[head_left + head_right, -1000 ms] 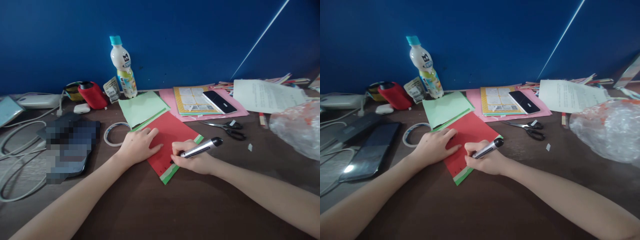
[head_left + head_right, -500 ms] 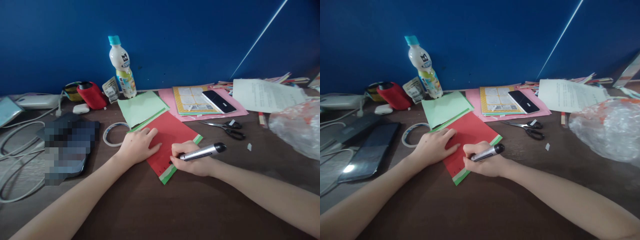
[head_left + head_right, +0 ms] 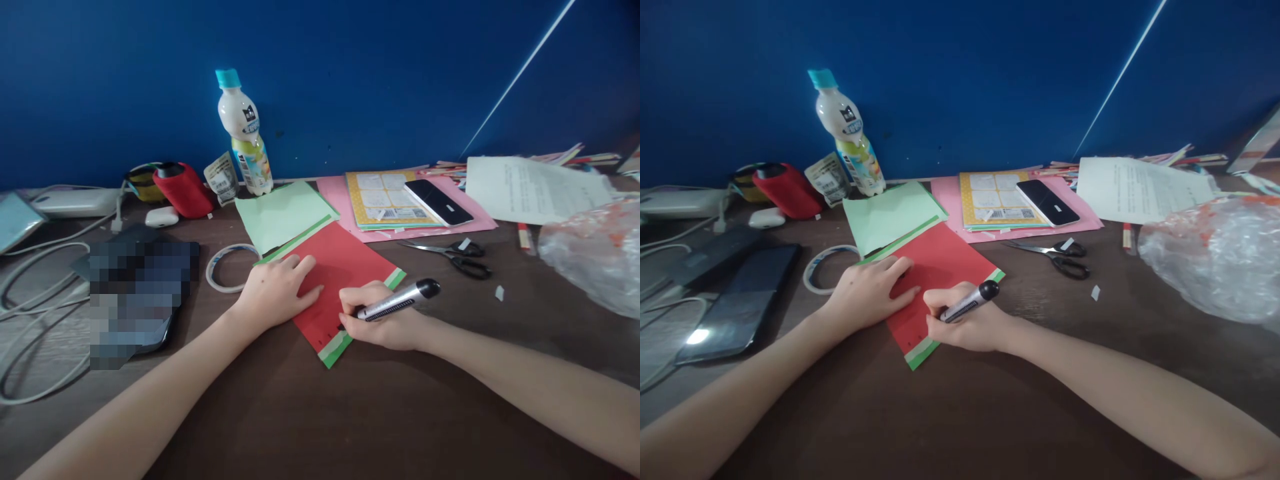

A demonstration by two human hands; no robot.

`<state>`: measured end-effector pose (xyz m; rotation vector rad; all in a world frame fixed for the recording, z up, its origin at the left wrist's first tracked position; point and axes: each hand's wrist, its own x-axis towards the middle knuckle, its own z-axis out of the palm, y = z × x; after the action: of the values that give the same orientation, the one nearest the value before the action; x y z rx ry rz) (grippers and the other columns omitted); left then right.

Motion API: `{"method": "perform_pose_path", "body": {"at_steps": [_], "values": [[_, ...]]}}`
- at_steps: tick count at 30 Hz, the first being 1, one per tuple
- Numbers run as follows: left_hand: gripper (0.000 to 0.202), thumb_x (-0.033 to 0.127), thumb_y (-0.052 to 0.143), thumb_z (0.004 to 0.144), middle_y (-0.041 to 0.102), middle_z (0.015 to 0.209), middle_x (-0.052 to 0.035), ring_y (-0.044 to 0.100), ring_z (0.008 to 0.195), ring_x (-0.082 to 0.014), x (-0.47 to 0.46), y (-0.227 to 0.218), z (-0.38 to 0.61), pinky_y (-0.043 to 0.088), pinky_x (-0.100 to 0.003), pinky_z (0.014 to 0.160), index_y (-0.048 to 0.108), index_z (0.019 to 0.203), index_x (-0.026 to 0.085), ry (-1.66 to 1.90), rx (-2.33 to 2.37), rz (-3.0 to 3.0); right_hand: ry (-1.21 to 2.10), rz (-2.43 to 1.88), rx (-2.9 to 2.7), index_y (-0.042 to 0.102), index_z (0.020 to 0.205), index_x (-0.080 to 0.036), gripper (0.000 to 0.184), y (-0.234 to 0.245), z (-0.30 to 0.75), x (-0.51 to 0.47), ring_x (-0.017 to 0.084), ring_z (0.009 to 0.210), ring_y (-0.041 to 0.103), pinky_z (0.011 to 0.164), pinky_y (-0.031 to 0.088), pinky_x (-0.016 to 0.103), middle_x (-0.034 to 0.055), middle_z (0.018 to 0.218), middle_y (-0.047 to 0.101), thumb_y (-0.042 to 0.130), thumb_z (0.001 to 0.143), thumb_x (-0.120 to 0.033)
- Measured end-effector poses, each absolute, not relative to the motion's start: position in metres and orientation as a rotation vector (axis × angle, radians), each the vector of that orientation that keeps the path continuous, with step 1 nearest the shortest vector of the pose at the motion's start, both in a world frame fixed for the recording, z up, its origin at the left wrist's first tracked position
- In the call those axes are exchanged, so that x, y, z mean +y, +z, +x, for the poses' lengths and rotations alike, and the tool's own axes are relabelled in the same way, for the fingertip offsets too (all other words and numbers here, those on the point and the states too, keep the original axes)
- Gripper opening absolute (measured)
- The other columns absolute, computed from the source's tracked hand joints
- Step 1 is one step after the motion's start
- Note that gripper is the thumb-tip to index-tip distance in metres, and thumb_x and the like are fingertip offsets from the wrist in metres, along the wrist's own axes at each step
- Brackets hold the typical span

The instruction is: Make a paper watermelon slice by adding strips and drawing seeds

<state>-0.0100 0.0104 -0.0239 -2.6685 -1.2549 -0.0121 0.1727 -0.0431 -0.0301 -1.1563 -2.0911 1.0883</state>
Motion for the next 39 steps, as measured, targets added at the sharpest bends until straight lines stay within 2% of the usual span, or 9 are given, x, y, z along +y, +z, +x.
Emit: {"method": "perform_pose_path", "body": {"at_steps": [7, 12, 32, 39], "values": [[0.032, 0.047, 0.036, 0.081, 0.060, 0.082, -0.0011, 0.058, 0.070, -0.0189, 0.0113, -0.0244, -0.0130, 0.032, -0.026, 0.047, 0.045, 0.096, 0.021, -0.037, -1.223, -2.686, 1.115, -1.143, -1.829, 0.030, 0.055, -0.018, 0.026, -0.0300, 0.1808, -0.0417, 0.006, 0.047, 0.028, 0.045, 0.024, 0.021, -0.0067, 0.050, 0.032, 0.048, 0.073, -0.016], [0.032, 0.047, 0.036, 0.081, 0.060, 0.080, -0.0004, 0.058, 0.068, -0.0186, 0.0125, -0.0260, -0.0143, 0.030, -0.026, 0.047, 0.045, 0.095, 0.021, -0.071, -1.193, -2.688, 1.144, -1.129, -1.924, 0.029, 0.054, -0.018, 0.026, -0.0316, 0.1818, -0.0402, 0.006, 0.045, 0.029, 0.044, 0.023, 0.021, -0.0069, 0.050, 0.034, 0.048, 0.070, -0.011], [0.031, 0.046, 0.037, 0.080, 0.060, 0.081, -0.0007, 0.059, 0.069, -0.0191, 0.0122, -0.0270, -0.0134, 0.031, -0.026, 0.047, 0.045, 0.096, 0.021, -0.068, -1.205, -2.667, 1.079, -1.118, -1.991, 0.029, 0.052, -0.018, 0.026, -0.0301, 0.1789, -0.0397, 0.005, 0.044, 0.028, 0.043, 0.022, 0.020, -0.0073, 0.047, 0.031, 0.048, 0.067, -0.009], [0.032, 0.046, 0.037, 0.080, 0.061, 0.082, -0.0013, 0.059, 0.068, -0.0183, 0.0137, -0.0271, -0.0139, 0.030, -0.026, 0.046, 0.046, 0.096, 0.021, -0.061, -1.220, -2.691, 1.241, -1.184, -1.778, 0.035, 0.056, -0.018, 0.021, -0.0249, 0.1808, -0.0360, 0.006, 0.044, 0.034, 0.044, 0.028, 0.020, -0.0072, 0.047, 0.035, 0.046, 0.073, -0.015]]}}
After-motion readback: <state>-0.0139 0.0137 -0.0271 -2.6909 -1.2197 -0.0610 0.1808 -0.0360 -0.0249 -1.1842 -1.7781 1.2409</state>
